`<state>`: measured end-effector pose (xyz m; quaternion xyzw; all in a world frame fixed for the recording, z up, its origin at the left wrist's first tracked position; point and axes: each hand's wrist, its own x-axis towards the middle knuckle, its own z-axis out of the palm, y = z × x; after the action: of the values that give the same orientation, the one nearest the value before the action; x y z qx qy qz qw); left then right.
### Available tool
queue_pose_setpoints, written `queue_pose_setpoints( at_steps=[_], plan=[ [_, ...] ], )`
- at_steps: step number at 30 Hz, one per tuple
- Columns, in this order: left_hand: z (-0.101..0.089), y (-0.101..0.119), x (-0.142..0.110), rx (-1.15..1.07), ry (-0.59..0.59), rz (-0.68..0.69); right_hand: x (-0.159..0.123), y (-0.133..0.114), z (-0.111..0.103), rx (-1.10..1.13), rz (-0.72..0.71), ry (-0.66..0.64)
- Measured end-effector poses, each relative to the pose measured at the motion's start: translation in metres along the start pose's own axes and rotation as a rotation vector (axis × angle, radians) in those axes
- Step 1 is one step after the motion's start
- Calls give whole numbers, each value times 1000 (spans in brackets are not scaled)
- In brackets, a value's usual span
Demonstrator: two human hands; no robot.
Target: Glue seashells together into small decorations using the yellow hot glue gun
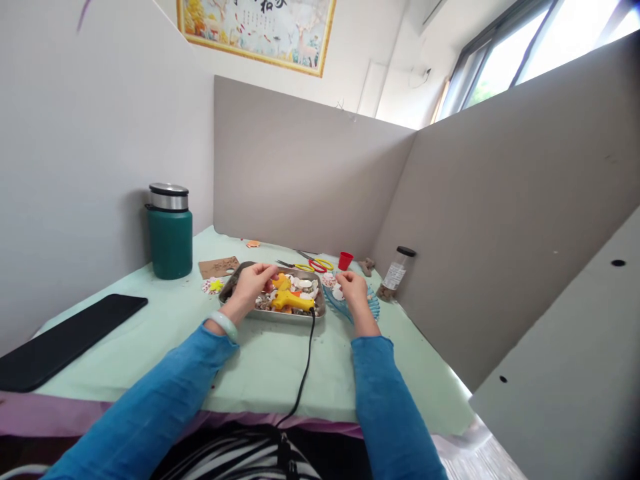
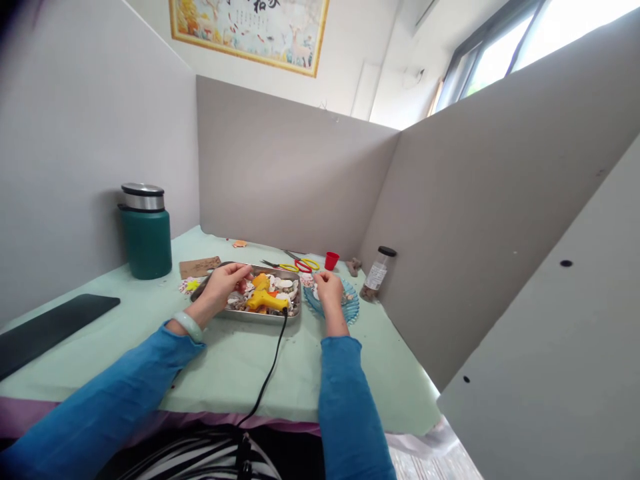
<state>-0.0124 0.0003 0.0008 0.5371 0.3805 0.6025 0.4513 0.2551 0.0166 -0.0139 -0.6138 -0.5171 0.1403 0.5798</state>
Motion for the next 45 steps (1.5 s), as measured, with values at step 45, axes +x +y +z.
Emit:
queue_pose_setpoints(
  at_steps=[45],
  plan=[
    [-16, 17, 11, -154, 238, -129, -66, -72, 26, -740, -374, -718]
  ],
)
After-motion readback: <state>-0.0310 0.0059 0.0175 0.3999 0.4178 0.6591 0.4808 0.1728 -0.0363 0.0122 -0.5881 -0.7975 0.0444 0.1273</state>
